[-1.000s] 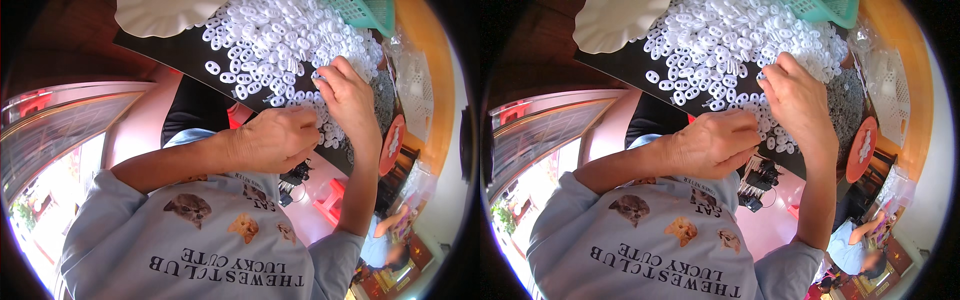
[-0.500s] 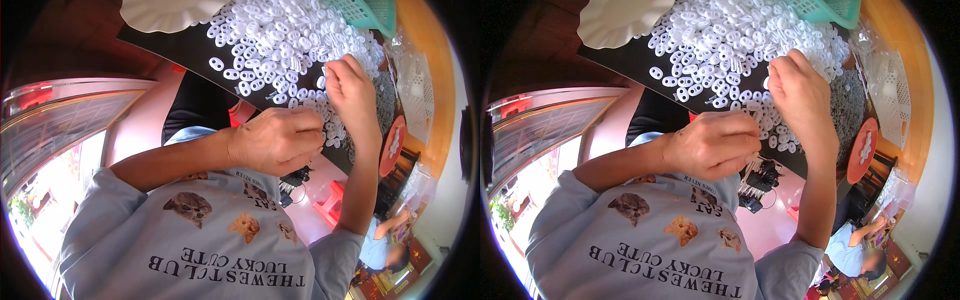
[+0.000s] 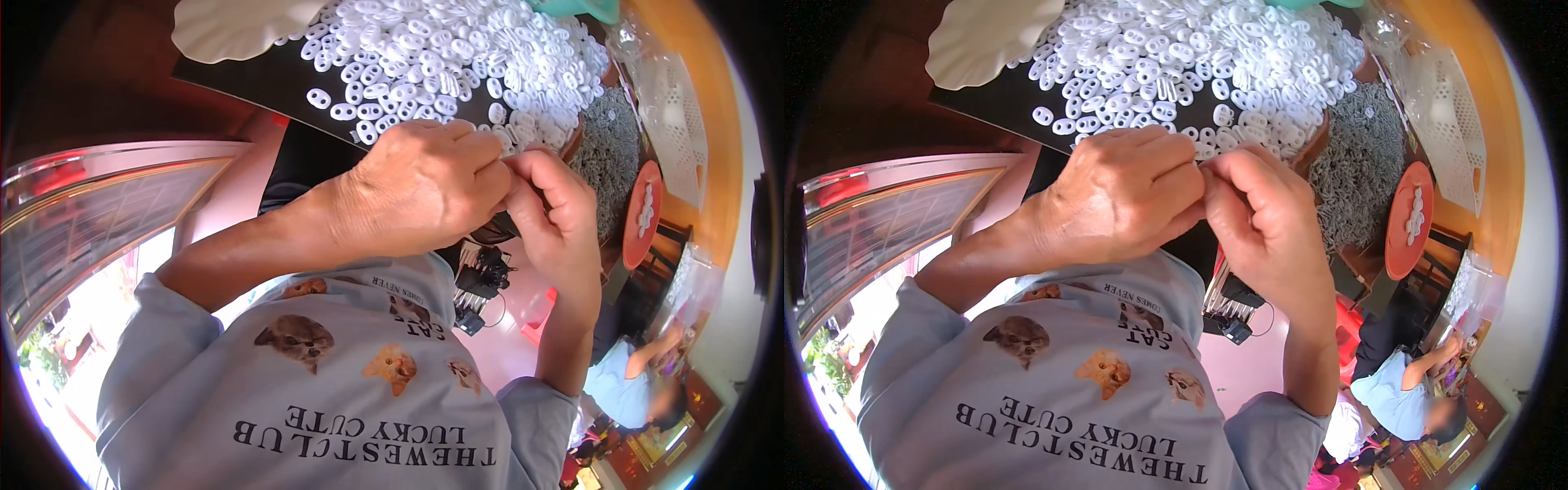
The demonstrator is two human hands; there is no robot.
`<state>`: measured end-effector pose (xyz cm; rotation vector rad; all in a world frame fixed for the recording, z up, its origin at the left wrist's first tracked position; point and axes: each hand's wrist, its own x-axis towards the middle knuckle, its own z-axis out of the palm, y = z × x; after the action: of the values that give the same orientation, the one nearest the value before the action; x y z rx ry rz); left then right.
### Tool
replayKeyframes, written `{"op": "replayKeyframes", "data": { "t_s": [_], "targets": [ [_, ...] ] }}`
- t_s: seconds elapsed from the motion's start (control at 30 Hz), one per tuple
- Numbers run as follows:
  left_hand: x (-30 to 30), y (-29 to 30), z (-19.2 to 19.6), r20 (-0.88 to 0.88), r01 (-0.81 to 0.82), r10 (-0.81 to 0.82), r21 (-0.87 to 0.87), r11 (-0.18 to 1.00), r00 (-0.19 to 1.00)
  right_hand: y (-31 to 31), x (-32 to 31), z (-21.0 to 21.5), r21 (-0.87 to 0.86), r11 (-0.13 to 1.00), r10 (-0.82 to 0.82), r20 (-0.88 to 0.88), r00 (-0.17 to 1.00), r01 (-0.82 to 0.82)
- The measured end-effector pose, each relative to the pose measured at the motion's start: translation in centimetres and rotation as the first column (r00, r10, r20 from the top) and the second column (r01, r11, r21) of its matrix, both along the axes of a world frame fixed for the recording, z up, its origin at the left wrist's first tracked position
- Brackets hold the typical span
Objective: Assembling small white plastic clips with tiny metal rings by hand.
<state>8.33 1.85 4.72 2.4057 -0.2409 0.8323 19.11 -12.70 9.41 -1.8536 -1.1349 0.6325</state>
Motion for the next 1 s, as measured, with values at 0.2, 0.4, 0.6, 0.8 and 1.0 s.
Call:
{"op": "replayKeyframes", "data": {
  "t_s": [0.2, 0.4, 0.6, 0.8, 1.0],
  "targets": [
    [-0.1, 0.0, 0.8, -0.008, 0.051, -0.051, 0.001, 0.999, 0.999, -0.9, -0.3, 0.3, 0.053, 0.996, 0.059, 0.132, 0.99, -0.067],
    [-0.2, 0.3, 1.3, -0.083, 0.209, -0.226, -0.171, 0.963, 0.971, -2.1, -0.3, 0.4, 0.103, 0.992, 0.064, 0.129, 0.99, -0.077],
    [-0.9, -1.9, 1.3, -0.148, 0.226, -0.545, -0.798, 0.558, 0.825, -3.7, 0.0, 0.0, 0.09, 0.989, 0.114, 0.088, 0.99, -0.122],
    [-1.5, -3.3, 0.7, -0.138, 0.152, -0.638, -0.913, 0.379, 0.757, -4.9, 0.2, -0.6, 0.14, 0.966, 0.213, 0.054, 0.976, -0.218],
    [-1.2, -3.8, -0.3, -0.211, 0.139, -0.57, -0.85, 0.508, 0.794, -5.7, 0.2, -1.4, 0.111, 0.972, 0.196, 0.112, 0.974, -0.209]
  ]
}}
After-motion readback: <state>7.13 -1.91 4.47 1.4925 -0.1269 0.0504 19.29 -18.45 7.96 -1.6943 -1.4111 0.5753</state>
